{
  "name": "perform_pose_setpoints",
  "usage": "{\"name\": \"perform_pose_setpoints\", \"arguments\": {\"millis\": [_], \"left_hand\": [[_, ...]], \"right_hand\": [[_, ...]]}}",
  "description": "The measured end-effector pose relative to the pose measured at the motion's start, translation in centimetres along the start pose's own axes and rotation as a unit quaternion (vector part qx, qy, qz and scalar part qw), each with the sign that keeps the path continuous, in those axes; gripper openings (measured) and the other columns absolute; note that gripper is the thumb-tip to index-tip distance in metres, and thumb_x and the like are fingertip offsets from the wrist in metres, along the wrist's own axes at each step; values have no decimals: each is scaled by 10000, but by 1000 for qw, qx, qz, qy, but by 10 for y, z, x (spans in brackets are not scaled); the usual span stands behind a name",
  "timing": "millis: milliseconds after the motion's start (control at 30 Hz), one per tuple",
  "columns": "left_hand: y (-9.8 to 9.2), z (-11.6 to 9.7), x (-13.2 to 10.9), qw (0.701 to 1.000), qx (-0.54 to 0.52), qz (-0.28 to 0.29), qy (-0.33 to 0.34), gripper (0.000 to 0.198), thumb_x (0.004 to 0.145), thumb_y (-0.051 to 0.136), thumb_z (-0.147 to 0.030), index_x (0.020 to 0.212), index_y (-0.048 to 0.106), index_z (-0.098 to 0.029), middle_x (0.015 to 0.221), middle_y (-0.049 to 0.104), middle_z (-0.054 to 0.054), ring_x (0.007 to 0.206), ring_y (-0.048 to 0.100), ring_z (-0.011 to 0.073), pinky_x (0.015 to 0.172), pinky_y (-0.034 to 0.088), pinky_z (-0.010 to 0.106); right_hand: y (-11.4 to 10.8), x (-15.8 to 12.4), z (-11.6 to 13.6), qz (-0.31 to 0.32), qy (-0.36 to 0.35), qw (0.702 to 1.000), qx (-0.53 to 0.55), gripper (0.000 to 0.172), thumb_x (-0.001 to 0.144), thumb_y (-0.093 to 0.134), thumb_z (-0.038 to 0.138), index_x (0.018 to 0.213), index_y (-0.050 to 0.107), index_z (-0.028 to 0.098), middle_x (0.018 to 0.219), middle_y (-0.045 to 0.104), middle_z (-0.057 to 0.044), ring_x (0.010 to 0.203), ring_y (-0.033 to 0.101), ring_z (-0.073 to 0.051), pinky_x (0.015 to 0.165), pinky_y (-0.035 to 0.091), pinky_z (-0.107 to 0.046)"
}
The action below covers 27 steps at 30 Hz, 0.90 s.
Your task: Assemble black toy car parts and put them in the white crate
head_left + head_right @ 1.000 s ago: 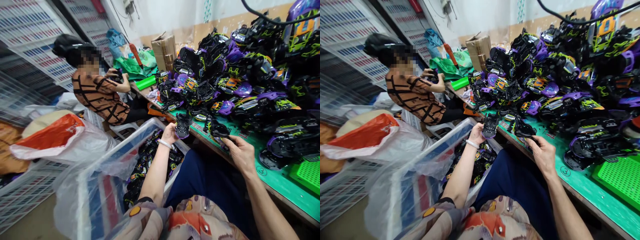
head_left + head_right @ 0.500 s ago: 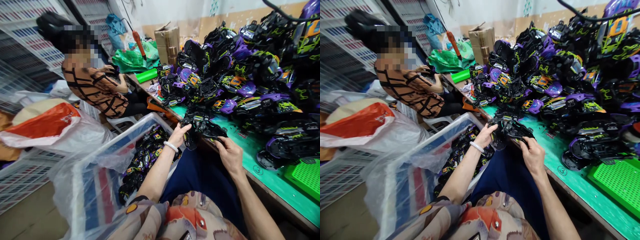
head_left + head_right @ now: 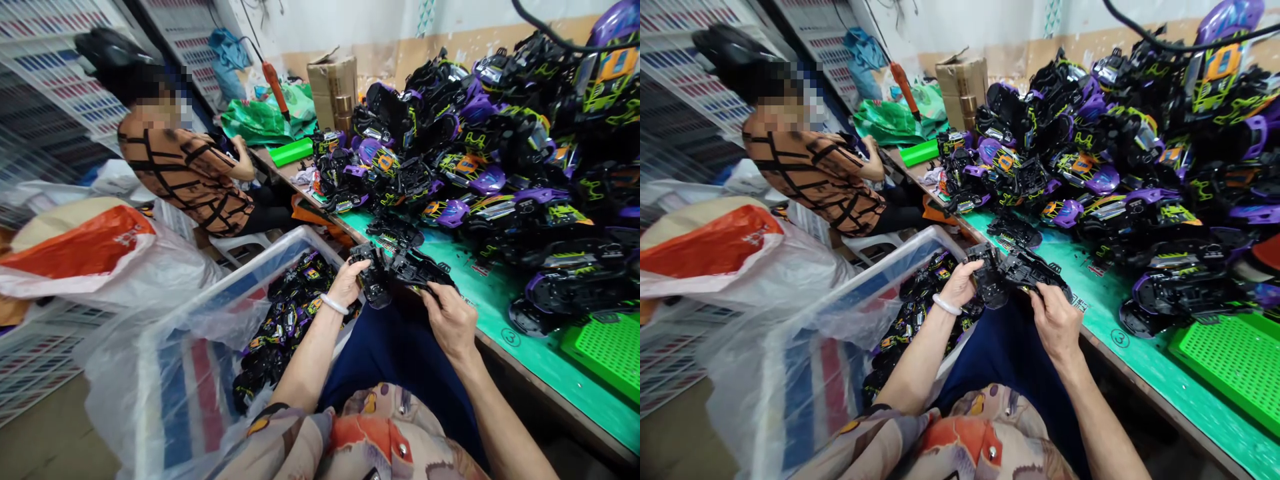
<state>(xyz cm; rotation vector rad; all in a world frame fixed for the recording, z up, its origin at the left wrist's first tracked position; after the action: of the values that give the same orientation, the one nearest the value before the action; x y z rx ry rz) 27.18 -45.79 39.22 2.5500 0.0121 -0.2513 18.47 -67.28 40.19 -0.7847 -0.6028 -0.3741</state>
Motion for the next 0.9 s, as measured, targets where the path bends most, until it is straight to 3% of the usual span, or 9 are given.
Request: {"name": "perform_pose_setpoints", "arguments": {"millis": [100, 200, 300, 367, 467, 567, 667, 767, 900], "left_hand": [[-36, -15, -15, 997, 41, -60, 39, 432, 579, 850, -265, 943, 650, -147, 829, 707, 13, 755, 663, 152, 803, 509, 292], [-92, -39, -34, 975, 133, -157, 80, 575, 590, 857, -310, 1084, 597, -175, 991, 703, 45, 891, 672, 196, 865, 517, 332], [-145, -71, -51, 892, 290, -321, 132, 884, 552, 893, -358, 1315, 480, -190, 1323, 589, 139, 1226, 565, 286, 1062, 426, 407], [-163, -91, -54, 829, 375, -381, 163, 945, 593, 872, -412, 1390, 428, -166, 1436, 494, 188, 1345, 466, 316, 1144, 341, 424], [-157, -111, -36, 826, 424, -316, 193, 718, 759, 734, -457, 1351, 492, -131, 1388, 547, 199, 1282, 536, 307, 1121, 380, 437], [-122, -121, 8, 835, 455, -218, 221, 546, 813, 671, -425, 1264, 579, -131, 1254, 646, 157, 1152, 625, 272, 1052, 455, 422], [-83, -126, 65, 800, 508, -169, 272, 511, 815, 665, -382, 1251, 603, -123, 1254, 635, 148, 1151, 614, 261, 1051, 455, 407], [-60, -128, 121, 757, 550, -162, 312, 590, 758, 724, -323, 1291, 586, -111, 1339, 555, 172, 1272, 524, 291, 1128, 376, 416], [-60, -125, 173, 774, 551, -146, 275, 722, 711, 770, -295, 1367, 536, -108, 1352, 520, 180, 1294, 498, 315, 1139, 359, 428]], "right_hand": [[13, -10, 24, 54, 7, 998, 36, 274, 982, 491, 344, 1056, 716, 206, 970, 740, -99, 873, 709, -226, 784, 560, -341], [43, -19, 65, 153, -13, 984, 85, 280, 990, 452, 300, 1104, 699, 235, 1015, 734, -92, 910, 709, -233, 809, 574, -349], [75, -18, 102, 246, -74, 958, 127, 326, 958, 506, 267, 1260, 621, 226, 1226, 669, -96, 1001, 696, -240, 829, 586, -336], [85, -9, 109, 245, -109, 954, 134, 373, 942, 536, 264, 1305, 588, 192, 1339, 594, -125, 1083, 666, -249, 859, 581, -334], [80, 23, 83, 132, -105, 980, 103, 306, 964, 499, 279, 1207, 649, 169, 1279, 604, -147, 1143, 617, -253, 946, 540, -363], [66, 64, 32, 33, -50, 998, 4, 302, 936, 516, 275, 1146, 685, 139, 1216, 607, -179, 1146, 564, -309, 982, 494, -467], [60, 96, -8, 39, 26, 994, -98, 339, 875, 575, 267, 1163, 686, 127, 1266, 562, -208, 1168, 501, -374, 953, 464, -549], [64, 109, -27, 89, 93, 985, -114, 465, 805, 659, 302, 1244, 653, 148, 1343, 503, -208, 1206, 468, -398, 975, 434, -557], [79, 108, -38, 106, 180, 978, -12, 820, 696, 745, 350, 1432, 473, 108, 1337, 512, -221, 1214, 494, -375, 1023, 415, -507]]}}
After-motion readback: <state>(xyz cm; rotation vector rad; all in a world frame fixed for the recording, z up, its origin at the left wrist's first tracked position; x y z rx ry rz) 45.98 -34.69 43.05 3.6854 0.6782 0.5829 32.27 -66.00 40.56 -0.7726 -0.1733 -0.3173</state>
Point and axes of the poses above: each hand's wrist, its own x-axis towards the middle knuckle, its own y-axis out of the palm, z = x × y, the point moved 2 cm from there along x, towards the middle knuckle
